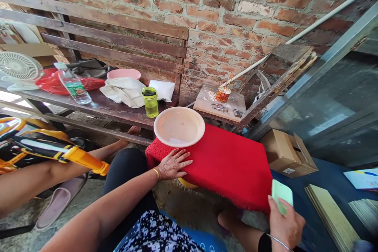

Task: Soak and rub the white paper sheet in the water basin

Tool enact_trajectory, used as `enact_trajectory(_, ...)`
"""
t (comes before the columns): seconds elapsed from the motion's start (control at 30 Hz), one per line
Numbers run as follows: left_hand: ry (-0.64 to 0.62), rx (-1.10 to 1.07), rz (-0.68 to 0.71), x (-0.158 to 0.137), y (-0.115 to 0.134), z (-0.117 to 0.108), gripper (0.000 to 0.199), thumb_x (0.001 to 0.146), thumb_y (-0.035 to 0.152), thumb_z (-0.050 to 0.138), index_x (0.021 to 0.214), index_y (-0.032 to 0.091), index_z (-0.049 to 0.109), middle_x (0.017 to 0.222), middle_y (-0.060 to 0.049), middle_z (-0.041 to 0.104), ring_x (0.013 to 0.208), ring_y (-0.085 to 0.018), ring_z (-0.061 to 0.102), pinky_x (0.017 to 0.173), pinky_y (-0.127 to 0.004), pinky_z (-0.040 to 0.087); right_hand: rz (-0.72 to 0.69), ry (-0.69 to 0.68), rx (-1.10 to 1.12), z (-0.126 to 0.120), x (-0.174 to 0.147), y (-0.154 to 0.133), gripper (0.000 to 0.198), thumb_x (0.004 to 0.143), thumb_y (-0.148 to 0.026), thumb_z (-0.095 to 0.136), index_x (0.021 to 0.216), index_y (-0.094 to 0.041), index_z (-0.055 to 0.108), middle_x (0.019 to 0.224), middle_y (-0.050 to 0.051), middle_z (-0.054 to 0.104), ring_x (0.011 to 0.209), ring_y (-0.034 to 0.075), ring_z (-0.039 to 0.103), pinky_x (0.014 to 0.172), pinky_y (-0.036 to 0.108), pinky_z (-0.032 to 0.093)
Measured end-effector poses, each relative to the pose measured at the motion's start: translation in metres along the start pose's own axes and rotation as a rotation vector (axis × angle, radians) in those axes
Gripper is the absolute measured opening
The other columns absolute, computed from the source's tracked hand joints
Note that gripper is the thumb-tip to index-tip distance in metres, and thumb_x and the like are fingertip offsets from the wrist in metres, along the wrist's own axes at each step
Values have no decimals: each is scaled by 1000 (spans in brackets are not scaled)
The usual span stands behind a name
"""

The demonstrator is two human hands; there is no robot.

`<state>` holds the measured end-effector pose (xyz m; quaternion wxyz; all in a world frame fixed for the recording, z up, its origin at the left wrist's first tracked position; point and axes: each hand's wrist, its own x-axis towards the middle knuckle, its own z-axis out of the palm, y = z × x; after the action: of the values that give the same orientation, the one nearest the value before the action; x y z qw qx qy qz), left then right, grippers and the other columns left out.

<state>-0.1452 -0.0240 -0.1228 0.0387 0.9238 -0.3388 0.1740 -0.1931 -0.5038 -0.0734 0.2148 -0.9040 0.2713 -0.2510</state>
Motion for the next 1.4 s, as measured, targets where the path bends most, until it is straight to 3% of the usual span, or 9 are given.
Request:
enact_trajectory(0.2,-11,7,-10,-1,0,3,64,92,59,56,150,36,43,156,-6,42,143,-31,37,119,-51,20,-602,-267,313,38,-85,-108,49,88,-67,51,97,-23,71,98,10,60,90,24,58,83,41,50)
enact_trajectory(0.37,-35,11,-10,-2,-1,4,68,91,59,57,152,37,38,158,-5,40,145,-31,34,119,-51,19,-818,-356,254,61,-129,-153,29,94,-50,53,104,-28,69,101,7,60,91,23,58,82,37,49)
enact_trajectory(0.57,-15,15,-11,-2,-1,6,68,90,59,58,152,36,40,157,-6,41,144,-32,36,119,-52,18,-638,-249,115,58,-79,-108,50,91,-64,43,99,-24,71,97,12,62,88,26,58,76,39,47)
enact_trajectory(0.73,5,0,-8,-3,0,8,66,92,60,55,152,37,39,158,-5,40,144,-31,36,119,-52,17,-63,-177,-128,15,1,-7,60,77,-75,42,99,-28,72,83,15,62,93,37,57,69,48,45)
enact_trajectory(0.83,9,-13,-11,-2,0,7,64,93,60,54,150,36,41,157,-6,42,144,-31,36,119,-51,18,197,-109,-170,0,26,22,54,70,-79,47,94,-37,70,77,16,59,88,42,56,60,51,41)
enact_trajectory(1.07,0,-25,-21,1,2,2,64,90,60,57,148,35,45,154,-6,45,142,-32,38,118,-51,21,-479,-215,245,49,-44,-97,60,83,-75,48,98,-22,71,94,13,61,93,32,59,81,48,51)
enact_trajectory(1.2,1,10,-4,0,1,1,65,89,58,60,148,34,45,154,-7,46,141,-31,40,117,-50,22,-759,-339,244,80,-89,-155,44,92,-62,47,101,-27,72,101,9,62,89,24,60,82,40,50)
enact_trajectory(1.3,13,31,11,0,0,0,68,88,57,61,149,34,44,155,-7,44,142,-32,40,117,-50,22,-736,-312,181,84,-75,-147,45,91,-62,45,99,-28,73,99,9,62,86,24,60,78,39,50)
enact_trajectory(1.4,30,35,18,0,0,-1,67,88,57,61,149,34,44,155,-7,45,142,-31,40,118,-49,21,-520,-222,96,70,-27,-95,56,85,-71,42,95,-25,73,89,10,61,82,28,60,70,42,49)
